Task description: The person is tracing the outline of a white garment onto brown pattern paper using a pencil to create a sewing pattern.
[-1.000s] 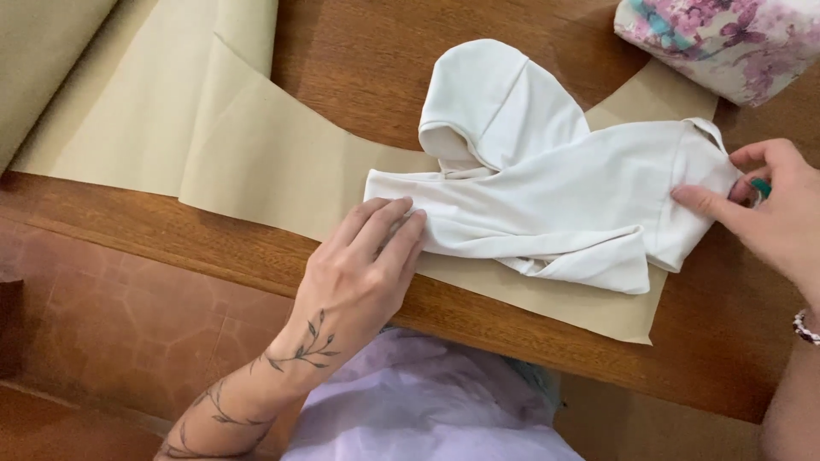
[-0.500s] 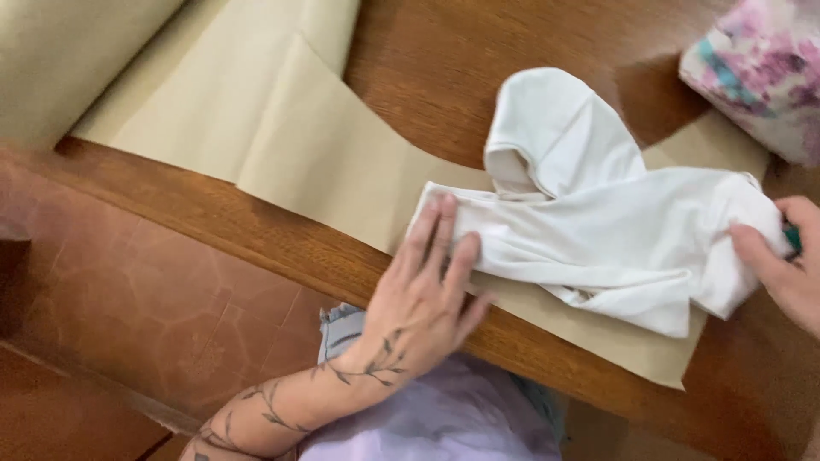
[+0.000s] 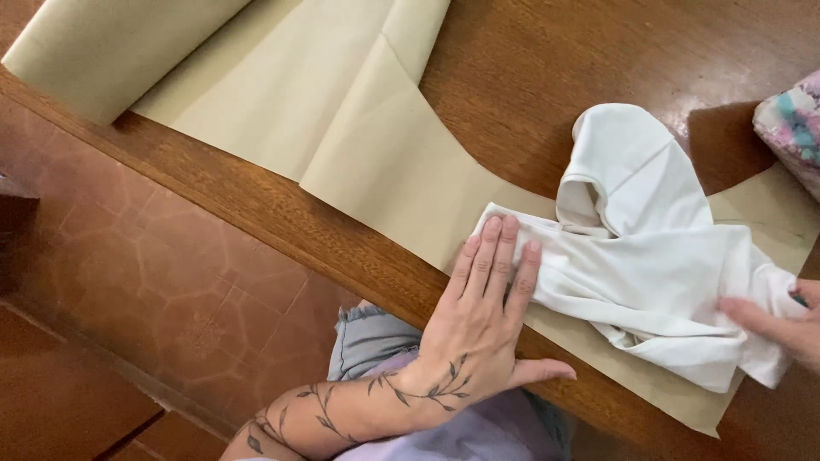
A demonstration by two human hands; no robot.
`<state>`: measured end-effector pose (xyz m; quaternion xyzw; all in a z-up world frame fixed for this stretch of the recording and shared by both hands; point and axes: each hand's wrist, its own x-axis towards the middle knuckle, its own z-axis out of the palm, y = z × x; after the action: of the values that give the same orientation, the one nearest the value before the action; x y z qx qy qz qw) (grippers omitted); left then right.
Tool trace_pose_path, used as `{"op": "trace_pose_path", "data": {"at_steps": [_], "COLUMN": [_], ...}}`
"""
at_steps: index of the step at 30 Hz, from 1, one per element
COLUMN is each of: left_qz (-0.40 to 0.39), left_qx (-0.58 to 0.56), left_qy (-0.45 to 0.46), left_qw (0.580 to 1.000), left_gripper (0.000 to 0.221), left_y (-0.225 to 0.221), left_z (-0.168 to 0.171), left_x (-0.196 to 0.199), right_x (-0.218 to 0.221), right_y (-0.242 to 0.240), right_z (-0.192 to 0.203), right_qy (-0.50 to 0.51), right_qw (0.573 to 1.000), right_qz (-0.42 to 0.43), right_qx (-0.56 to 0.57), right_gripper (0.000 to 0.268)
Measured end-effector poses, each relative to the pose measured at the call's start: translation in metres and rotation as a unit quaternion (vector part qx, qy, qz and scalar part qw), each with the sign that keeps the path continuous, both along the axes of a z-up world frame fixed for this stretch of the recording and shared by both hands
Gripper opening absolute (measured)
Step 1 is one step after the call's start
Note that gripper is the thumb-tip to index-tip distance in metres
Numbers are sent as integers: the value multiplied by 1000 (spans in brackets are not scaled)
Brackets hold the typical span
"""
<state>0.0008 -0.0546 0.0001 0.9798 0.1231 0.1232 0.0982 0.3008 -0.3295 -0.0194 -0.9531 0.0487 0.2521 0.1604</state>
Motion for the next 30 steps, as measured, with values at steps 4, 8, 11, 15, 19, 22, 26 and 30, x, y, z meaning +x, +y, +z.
{"op": "trace_pose_path", "data": {"at_steps": [4,8,11,15,19,22,26,30], "left_qz": [2,-18,-20,9,3,13,16,21], "left_qx": [41,-105,-185,-178,-147,-180,-162,-171], "left_qy": [17,-85,-134,-169,-195,-196,-172,-175], "left_qw": [999,991,973,969,970,964,972,969], "left_gripper": [135,117,84,60,31,21,19,22], "left_y": [3,10,18,20,20,22,25,26], "left_z": [1,-2,-1,-6,-7,-3,-9,-14], "left_x": [0,-2,-2,-2,-4,-4,-3,-3], "right_x": [21,8,-17,-56,-104,-141,-157,-137], "right_y": [-29,47,139,225,299,358,397,393], "right_z": [-28,33,111,170,177,174,154,131], "right_qy": [41,83,114,155,196,147,159,3], "right_qw": [996,985,971,945,909,896,888,775], "right_qz": [-10,35,69,112,160,249,357,592], "right_qx": [79,147,198,266,332,336,241,220], "right_gripper": [63,51,43,35,30,16,21,37]}}
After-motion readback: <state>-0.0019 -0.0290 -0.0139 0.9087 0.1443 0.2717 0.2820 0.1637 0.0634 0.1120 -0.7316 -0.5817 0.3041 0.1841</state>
